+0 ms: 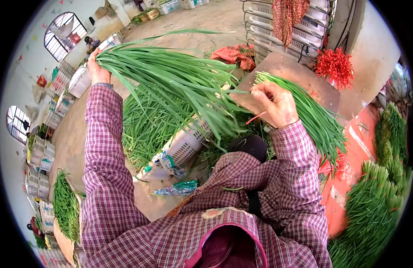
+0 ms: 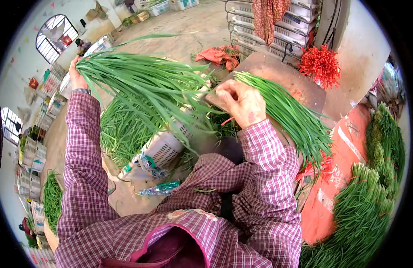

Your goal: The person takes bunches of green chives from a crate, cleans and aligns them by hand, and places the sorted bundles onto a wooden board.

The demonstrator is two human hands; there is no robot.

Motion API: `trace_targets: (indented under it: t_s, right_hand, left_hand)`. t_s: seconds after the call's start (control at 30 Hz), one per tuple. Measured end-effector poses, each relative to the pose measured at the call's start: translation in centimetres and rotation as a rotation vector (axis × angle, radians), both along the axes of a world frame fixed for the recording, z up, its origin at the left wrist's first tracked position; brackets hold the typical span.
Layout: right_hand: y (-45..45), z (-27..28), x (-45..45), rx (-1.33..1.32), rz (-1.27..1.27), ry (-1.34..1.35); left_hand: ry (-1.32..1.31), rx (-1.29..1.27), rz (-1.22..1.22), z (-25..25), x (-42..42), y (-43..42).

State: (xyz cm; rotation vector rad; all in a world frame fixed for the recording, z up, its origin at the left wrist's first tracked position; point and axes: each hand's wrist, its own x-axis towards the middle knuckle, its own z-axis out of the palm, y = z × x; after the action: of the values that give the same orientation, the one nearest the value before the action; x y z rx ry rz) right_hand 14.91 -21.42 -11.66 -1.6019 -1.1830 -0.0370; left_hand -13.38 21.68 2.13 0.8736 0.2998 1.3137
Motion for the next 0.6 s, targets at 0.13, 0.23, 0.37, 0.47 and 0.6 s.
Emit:
trace_targets:
  t_s: [0.13, 0.23, 0.37, 0.47, 0.6]
  right_hand:
    - [-0.4, 3.7, -1.4, 0.013, -0.002, -0.145]
    - [1.4, 4.5, -2.6, 0.032, -0.046, -0.234]
    - [2.9, 6.4, -3.8, -0.189, 0.024, -0.159]
    - [4.7, 5.7, -3.9, -0.147, 0.001, -0.127]
    - [5.5, 3.7, -2.4, 0.453, 0.026, 0.144]
  left_hand:
    - [0.008, 0.043, -0.013, 0.7, 0.5, -0.1]
    - [0.002, 0.064, -0.09, 1.1, 0.7, -0.7]
    - [0.017, 0.096, -0.071, 1.5, 1.1, -0.8]
    - [-0.017, 0.062, -0.215, 1.5, 0.9, 0.7]
    - [0.056, 0.061, 0.05, 1.8, 1.9, -0.9]
